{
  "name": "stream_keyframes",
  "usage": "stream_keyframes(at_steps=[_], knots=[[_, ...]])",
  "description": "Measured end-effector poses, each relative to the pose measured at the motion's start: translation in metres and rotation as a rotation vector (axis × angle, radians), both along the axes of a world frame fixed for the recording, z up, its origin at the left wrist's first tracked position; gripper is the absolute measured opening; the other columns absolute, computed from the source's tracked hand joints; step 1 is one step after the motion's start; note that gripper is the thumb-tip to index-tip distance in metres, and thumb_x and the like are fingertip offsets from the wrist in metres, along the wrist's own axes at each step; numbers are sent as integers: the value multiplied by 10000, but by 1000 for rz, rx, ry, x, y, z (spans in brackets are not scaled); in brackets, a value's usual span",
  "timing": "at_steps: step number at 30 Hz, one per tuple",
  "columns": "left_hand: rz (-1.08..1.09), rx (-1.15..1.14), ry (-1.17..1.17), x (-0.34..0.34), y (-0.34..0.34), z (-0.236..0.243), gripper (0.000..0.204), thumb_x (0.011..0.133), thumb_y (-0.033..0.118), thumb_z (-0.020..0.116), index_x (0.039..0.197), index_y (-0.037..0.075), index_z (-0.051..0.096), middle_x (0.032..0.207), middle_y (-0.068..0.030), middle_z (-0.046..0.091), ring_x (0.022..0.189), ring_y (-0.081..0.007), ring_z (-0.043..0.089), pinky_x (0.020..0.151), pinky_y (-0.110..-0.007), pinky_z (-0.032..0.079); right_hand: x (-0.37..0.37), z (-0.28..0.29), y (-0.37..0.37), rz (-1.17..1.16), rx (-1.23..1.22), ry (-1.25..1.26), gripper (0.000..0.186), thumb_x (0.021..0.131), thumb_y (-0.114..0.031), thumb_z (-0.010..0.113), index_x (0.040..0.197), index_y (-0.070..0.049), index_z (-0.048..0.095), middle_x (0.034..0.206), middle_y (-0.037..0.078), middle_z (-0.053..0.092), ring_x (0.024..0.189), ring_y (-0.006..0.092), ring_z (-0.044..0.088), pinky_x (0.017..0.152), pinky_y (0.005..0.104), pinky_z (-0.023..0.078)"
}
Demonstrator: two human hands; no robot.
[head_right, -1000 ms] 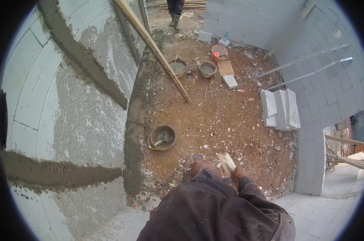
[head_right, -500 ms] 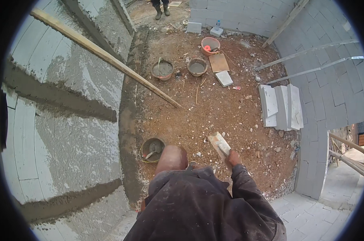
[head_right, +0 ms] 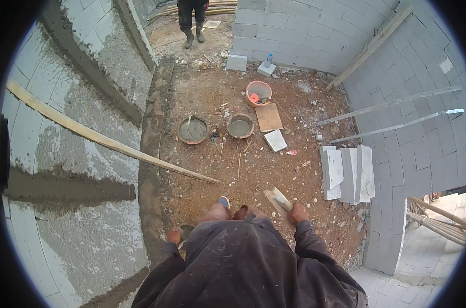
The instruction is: The person uses a wooden float to smooth wet mortar on a block wall, applies more mortar with a trowel, and uses a hammer to drive a nail into a pipe.
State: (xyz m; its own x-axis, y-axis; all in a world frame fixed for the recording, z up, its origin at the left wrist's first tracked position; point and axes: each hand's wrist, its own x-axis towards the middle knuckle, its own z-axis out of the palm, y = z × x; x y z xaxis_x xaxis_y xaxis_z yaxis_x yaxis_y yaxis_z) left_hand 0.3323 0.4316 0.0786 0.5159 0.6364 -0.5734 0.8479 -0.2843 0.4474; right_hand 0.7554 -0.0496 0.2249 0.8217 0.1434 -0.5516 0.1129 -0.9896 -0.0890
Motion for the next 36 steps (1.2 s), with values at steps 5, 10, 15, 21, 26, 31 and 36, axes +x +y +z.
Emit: stream_keyframes(at_steps=[5,10,15,21,26,31,36], knots=[[-153,-102,-57,243,80,53,500,900,359,703,1302,64,659,1253,-219,700,1187,-391,657,1010,-453,507,103,26,54,-37,33,-123,344,847,-220,652,1158,-82,702,1069,271,722,1026,486,693,881,590,553],[-432,-449,-100,458,43,153,729,917,466,734,1491,71,520,1410,-267,594,1361,-394,538,1135,-462,415,235,-10,93,-73,125,-98,350,844,-189,637,1169,-73,698,1074,298,708,1030,494,685,873,586,551],[-722,-577,-252,588,-50,147,821,894,587,717,1530,122,488,1619,-243,372,1541,-399,276,1241,-540,252,368,-115,132,-10,86,14,379,841,-174,630,1192,-39,673,1079,298,708,1008,497,689,877,592,549],[-728,-380,-283,713,-141,94,600,938,576,653,1410,206,629,1620,-161,398,1564,-422,198,1189,-738,93,516,-247,203,88,-67,131,466,854,-168,622,1301,-36,602,1196,272,673,1095,440,690,946,555,557],[-718,-332,-230,796,-147,45,466,913,510,689,1252,194,740,1587,-97,450,1572,-349,209,1172,-767,92,608,-360,230,177,82,-7,483,866,-141,595,1338,-39,589,1106,235,674,986,424,710,819,515,597],[-496,-292,-267,852,-144,22,364,883,347,727,1214,196,751,1540,-73,490,1543,-344,269,1185,-733,125,654,-445,255,157,201,-92,481,857,-117,599,1330,-26,595,1097,240,677,957,446,707,813,531,591],[-448,-363,-231,883,-141,10,378,863,336,728,1190,148,750,1545,-70,491,1549,-323,265,1196,-723,119,680,-515,272,51,239,-1,519,850,-196,688,1316,10,590,1089,270,676,1013,461,693,863,539,570]])
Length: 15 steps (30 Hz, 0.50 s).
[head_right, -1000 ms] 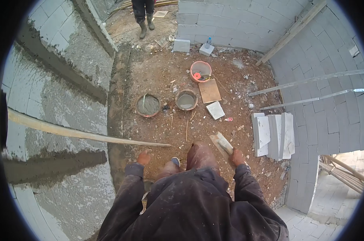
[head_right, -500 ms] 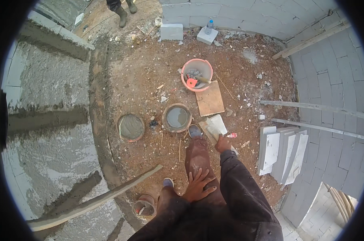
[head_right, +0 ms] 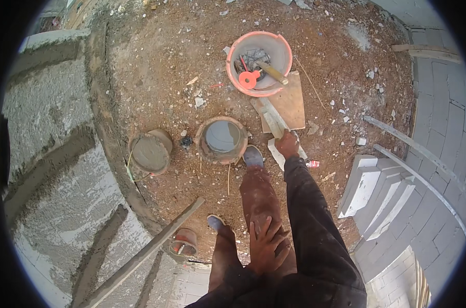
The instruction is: The person uses a wooden float to smooth wet mortar on a block wall, applies more mortar with a trowel, and uses a hammer to drive a nail into a pipe.
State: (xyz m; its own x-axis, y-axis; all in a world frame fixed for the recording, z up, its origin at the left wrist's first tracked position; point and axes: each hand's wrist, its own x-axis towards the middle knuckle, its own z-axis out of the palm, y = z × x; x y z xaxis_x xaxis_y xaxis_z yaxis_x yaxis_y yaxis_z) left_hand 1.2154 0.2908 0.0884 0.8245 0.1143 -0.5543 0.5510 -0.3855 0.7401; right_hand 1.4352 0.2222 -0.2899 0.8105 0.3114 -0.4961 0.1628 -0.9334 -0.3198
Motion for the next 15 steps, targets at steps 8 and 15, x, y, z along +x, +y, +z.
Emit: stream_keyframes(at_steps=[8,15], knots=[[4,-88,74,14,3,-16,428,854,383,735,1206,141,727,1586,-53,462,1566,-282,237,1199,-729,104,93,-65,134,-1242,890,604,474,937,-333,721,1273,-20,605,1212,174,662,1102,368,680,855,570,575],[5,55,-96,-12,-25,-42,487,877,485,711,1248,171,704,1591,-29,460,1577,-260,211,1189,-740,105,152,-117,162,-1706,871,395,210,857,110,662,1062,63,661,1070,202,677,909,369,710,782,519,645]])
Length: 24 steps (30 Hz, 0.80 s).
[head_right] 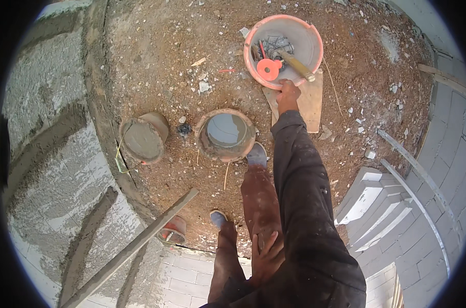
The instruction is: The person uses a wooden float to smooth wet mortar on a block wall, applies more mortar with a trowel, and uses a hammer to drive a nail into a pipe.
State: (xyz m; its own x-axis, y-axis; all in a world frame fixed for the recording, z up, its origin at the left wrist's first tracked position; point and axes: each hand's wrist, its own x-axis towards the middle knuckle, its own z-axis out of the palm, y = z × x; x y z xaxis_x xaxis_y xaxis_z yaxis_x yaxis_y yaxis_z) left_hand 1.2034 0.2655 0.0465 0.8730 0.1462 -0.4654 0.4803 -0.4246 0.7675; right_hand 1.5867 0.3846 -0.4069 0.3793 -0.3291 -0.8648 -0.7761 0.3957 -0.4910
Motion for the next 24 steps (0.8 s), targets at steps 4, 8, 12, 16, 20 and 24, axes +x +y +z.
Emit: stream_keyframes(at_steps=[4,8,12,16,20,24], knots=[[144,-152,185,30,33,33,458,919,410,671,1301,158,673,1587,-46,461,1574,-260,217,1194,-732,95,-11,41,3,198,-51,-112,405,739,134,682,1134,105,598,1045,179,649,860,342,676,726,517,600],[235,-148,140,24,35,45,447,929,369,647,1301,121,670,1568,-67,474,1568,-272,224,1200,-720,90,-12,98,-105,446,-129,-206,326,781,93,697,1095,68,617,1051,148,655,974,332,676,851,460,593],[251,-83,112,5,21,54,444,932,369,646,1278,92,668,1557,-103,473,1553,-311,247,1212,-686,108,-46,210,-189,620,-104,-238,360,829,93,641,1186,74,592,1134,137,644,1059,306,650,967,428,560],[484,-24,140,-45,-9,68,471,934,328,653,1335,82,626,1601,-189,376,1529,-371,283,1193,-657,219,-82,323,-263,996,-21,-124,313,864,55,637,1168,115,590,1124,130,627,1052,270,645,943,434,560],[869,-148,135,-151,-50,87,543,911,225,662,1421,65,566,1617,-247,332,1436,-446,413,1158,-559,368,-141,436,-297,1121,-17,-13,308,829,38,618,1135,59,591,1021,99,602,995,247,629,886,390,548],[1114,12,307,-318,-123,82,357,849,99,608,1192,46,692,1298,-242,650,1225,-420,615,1012,-519,502,-200,515,-330,2392,-278,-941,331,814,95,640,1136,36,592,1059,202,576,962,333,603,834,435,507]])
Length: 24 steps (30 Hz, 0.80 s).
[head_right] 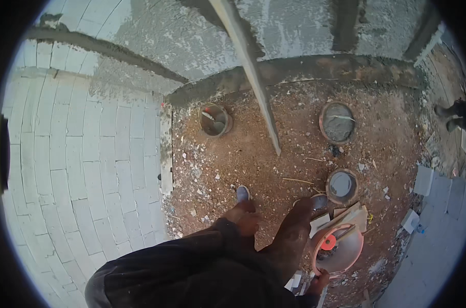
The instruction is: The person uses a wooden float to smooth wet mortar on a block wall, applies more mortar with a trowel, and uses a hammer to drive a nail into a pipe.
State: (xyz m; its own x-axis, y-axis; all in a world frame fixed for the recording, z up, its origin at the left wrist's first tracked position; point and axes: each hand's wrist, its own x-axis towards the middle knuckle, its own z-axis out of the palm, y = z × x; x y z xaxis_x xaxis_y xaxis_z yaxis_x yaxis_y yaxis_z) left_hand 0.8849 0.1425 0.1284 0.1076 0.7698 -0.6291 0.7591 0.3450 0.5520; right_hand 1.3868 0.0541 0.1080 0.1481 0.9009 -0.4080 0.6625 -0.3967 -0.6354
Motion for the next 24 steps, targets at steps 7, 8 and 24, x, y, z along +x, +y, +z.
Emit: stream_keyframes(at_steps=[7,8,24], knots=[[601,-3,239,-263,-168,4,316,904,262,644,1119,39,706,1038,-268,717,1011,-466,676,894,-529,540,-121,65,23,430,177,-281,169,815,-28,655,976,19,633,822,156,566,753,340,564,699,476,469],[691,-20,269,-289,-192,17,336,896,270,655,1136,41,707,1048,-274,716,1016,-463,679,898,-527,541,-138,66,29,479,179,-301,181,814,-23,667,988,18,642,836,168,582,767,357,578,708,478,476],[1409,158,-373,-538,-392,68,404,908,201,737,1274,43,673,1251,-224,701,1194,-356,660,990,-478,522,-511,-48,139,986,-139,-12,212,794,-96,695,988,-14,725,898,238,685,836,435,679,740,497,538]])
